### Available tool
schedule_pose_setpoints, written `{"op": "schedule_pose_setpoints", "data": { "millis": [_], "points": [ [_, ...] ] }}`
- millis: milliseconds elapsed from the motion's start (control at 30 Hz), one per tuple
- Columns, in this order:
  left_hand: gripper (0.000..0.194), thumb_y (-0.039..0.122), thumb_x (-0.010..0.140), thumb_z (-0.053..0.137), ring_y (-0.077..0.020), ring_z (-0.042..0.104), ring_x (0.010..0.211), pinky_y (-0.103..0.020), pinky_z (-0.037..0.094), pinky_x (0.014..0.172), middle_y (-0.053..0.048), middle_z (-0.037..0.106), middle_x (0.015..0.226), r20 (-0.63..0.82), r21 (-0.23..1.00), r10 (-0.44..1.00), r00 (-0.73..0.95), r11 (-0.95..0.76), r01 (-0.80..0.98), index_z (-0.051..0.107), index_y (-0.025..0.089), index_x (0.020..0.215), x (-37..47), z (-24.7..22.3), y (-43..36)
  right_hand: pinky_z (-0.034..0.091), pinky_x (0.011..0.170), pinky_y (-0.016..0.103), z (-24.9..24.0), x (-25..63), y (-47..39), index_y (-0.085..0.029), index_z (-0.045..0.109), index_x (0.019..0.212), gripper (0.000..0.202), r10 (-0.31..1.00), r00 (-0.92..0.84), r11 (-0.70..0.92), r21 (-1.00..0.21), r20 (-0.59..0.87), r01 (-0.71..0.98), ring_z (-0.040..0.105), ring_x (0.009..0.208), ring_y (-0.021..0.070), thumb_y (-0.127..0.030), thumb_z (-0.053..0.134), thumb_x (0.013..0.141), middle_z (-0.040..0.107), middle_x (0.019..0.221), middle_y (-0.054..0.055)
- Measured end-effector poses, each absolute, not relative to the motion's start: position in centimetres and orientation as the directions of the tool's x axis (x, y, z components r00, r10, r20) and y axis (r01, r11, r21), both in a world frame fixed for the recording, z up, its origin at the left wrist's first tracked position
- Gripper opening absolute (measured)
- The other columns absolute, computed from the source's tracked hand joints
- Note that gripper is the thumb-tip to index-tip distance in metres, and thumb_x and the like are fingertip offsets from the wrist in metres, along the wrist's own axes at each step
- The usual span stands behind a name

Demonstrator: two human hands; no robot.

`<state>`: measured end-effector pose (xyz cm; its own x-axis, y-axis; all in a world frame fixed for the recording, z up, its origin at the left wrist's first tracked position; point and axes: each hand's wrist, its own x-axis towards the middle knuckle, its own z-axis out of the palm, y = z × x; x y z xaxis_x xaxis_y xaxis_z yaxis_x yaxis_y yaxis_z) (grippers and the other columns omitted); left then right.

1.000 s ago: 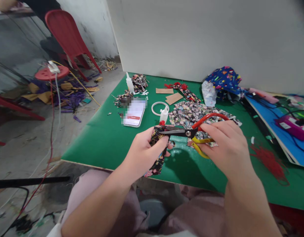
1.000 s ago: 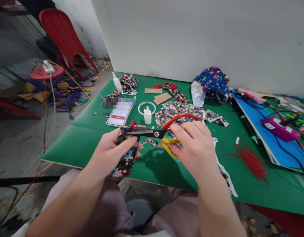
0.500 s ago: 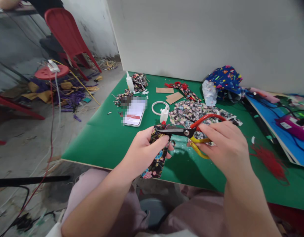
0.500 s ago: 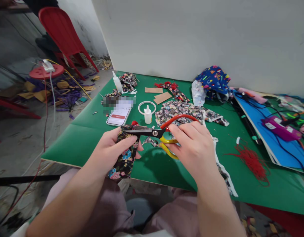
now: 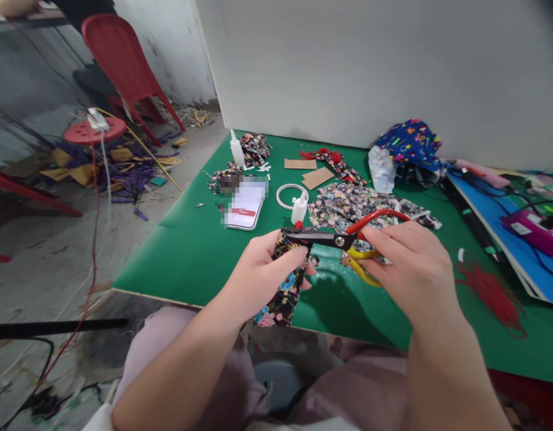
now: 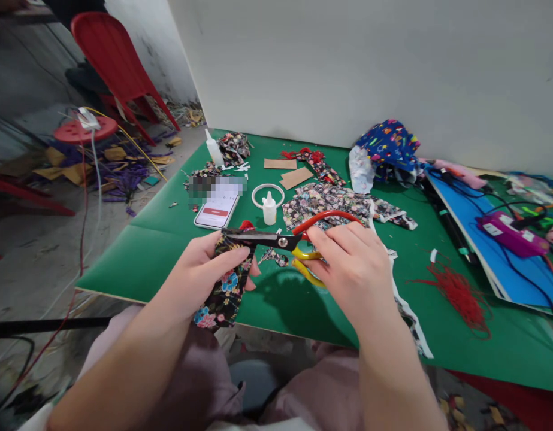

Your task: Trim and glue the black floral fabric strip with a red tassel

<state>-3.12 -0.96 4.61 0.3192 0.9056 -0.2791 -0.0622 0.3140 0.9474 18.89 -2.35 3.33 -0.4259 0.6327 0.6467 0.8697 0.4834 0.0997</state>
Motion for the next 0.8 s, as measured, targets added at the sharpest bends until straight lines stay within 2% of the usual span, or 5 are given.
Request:
{"op": "schedule_pose_setpoints", "data": {
  "millis": [433,800],
  "points": [
    [0.014,0.03,0.075,0.064,-0.0138,0.063,0.048,-0.019,0.047,0.041,0.001,0.067,0.06,-0.297,0.938,0.902,0.314,0.336,-0.079,0.059,0.017,0.075,-3.17,4.45,-1.06,0.043,0.064,0.033,3.31,18.85,-2.39,-0.017,0.06,0.097,0.018,0.634,-0.422,0.529,0.034,0.648,0.848,0.056,0.072,0.0196,-0.023,0.061,0.08,0.063,0.075,0.004],
    [0.015,0.03,0.075,0.064,-0.013,0.062,0.048,-0.018,0.046,0.041,0.001,0.066,0.06,-0.307,0.936,0.896,0.32,0.345,-0.069,0.057,0.017,0.073,-3.12,4.52,-0.98,0.044,0.065,0.033,3.33,18.9,-2.51,-0.017,0.06,0.094,0.015,0.652,-0.435,0.509,0.067,0.621,0.858,0.057,0.072,0.0199,-0.022,0.06,0.08,0.066,0.076,0.004]
  ]
}}
